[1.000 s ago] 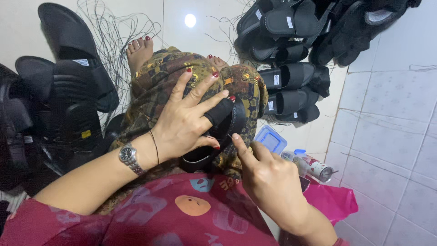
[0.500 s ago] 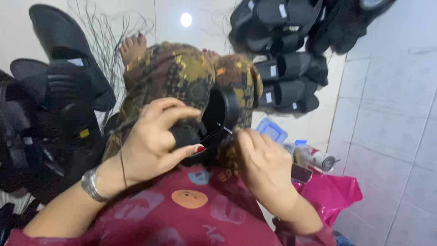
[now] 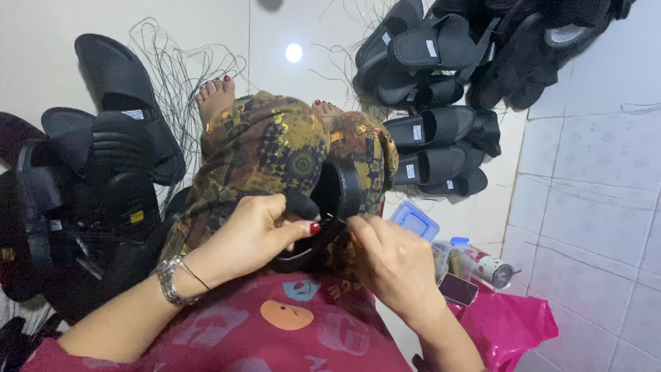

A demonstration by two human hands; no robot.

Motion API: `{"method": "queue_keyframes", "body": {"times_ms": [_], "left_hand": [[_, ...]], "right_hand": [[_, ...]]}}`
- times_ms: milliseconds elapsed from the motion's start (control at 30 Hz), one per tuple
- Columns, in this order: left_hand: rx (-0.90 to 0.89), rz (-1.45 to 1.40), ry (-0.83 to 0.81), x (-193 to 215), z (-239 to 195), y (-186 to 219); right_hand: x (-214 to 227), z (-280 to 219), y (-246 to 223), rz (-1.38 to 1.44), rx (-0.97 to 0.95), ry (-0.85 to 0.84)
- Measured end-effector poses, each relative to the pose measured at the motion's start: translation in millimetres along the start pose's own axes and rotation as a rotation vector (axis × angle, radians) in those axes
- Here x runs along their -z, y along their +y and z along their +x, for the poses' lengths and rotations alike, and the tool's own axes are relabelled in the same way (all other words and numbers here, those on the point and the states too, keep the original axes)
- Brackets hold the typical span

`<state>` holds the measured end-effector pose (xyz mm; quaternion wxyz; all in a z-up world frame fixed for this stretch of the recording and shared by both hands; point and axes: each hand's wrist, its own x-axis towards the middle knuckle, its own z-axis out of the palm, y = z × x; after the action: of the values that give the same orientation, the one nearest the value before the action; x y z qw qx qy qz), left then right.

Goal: The person is sitting on the floor and sewing a black slipper using a needle and thread. They hold the slipper in their left hand and use their right hand to push the needle through the material repeatedly.

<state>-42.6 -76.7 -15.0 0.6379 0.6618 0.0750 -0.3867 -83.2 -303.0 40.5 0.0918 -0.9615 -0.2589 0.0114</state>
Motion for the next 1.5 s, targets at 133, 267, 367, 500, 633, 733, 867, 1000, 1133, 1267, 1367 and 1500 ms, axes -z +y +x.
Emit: {"method": "queue_keyframes", "body": {"times_ms": [133, 267, 367, 500, 633, 733, 867, 1000, 1133, 1267, 1367, 1500], "left_hand": [[-0.044, 0.052, -0.242, 2.5, 2.6, 15.2], [-0.123, 0.296, 0.120, -0.1, 4.1, -14.6], [-0.405, 0.257, 0.245, -4.7, -4.0, -14.8], [-0.346, 0.308, 0.326, -17.9, -6.9, -43.2], [-0.463, 0.241, 0.217, -22.9, -3.7, -43.9], [-0.549, 0.228, 0.207, -26.8, -4.2, -44.3], [-0.643, 0.223, 0.212, -30.2, -5.8, -49.4], [-0.679, 0.220, 0.205, -32.6, -2.6, -54.9], [-0.753, 0.206, 0.182, -29.1, 1.7, -57.4], [-0.728, 0.193, 0.184, -25.6, 3.1, -60.9], [-0.492, 0.169, 0.143, -19.7, 0.4, -56.2], [-0.616, 0.252, 0.155, -25.4, 3.7, -64.9]], "right_hand": [[26.5, -13.7, 2.5, -0.152, -0.091, -0.324], [64.4, -48.6, 23.6, -0.187, -0.239, -0.253], [38.0, -25.9, 14.5, 0.157, -0.100, -0.095], [13.8, -14.3, 1.1, 0.053, -0.041, -0.024], [11.1, -8.8, 0.9, -0.056, -0.018, -0.028], [15.0, -8.3, -1.1, -0.156, -0.013, -0.060], [16.0, -8.4, -12.0, -0.291, -0.053, -0.089], [22.6, -3.5, -30.2, -0.374, -0.084, -0.089], [23.5, 16.5, -42.1, -0.632, -0.070, -0.180], [21.3, 22.7, -22.4, -0.251, -0.020, -0.200], [16.7, 12.0, -18.1, 0.013, -0.109, -0.191], [15.1, 13.6, -29.1, -0.282, -0.097, -0.249]]}}
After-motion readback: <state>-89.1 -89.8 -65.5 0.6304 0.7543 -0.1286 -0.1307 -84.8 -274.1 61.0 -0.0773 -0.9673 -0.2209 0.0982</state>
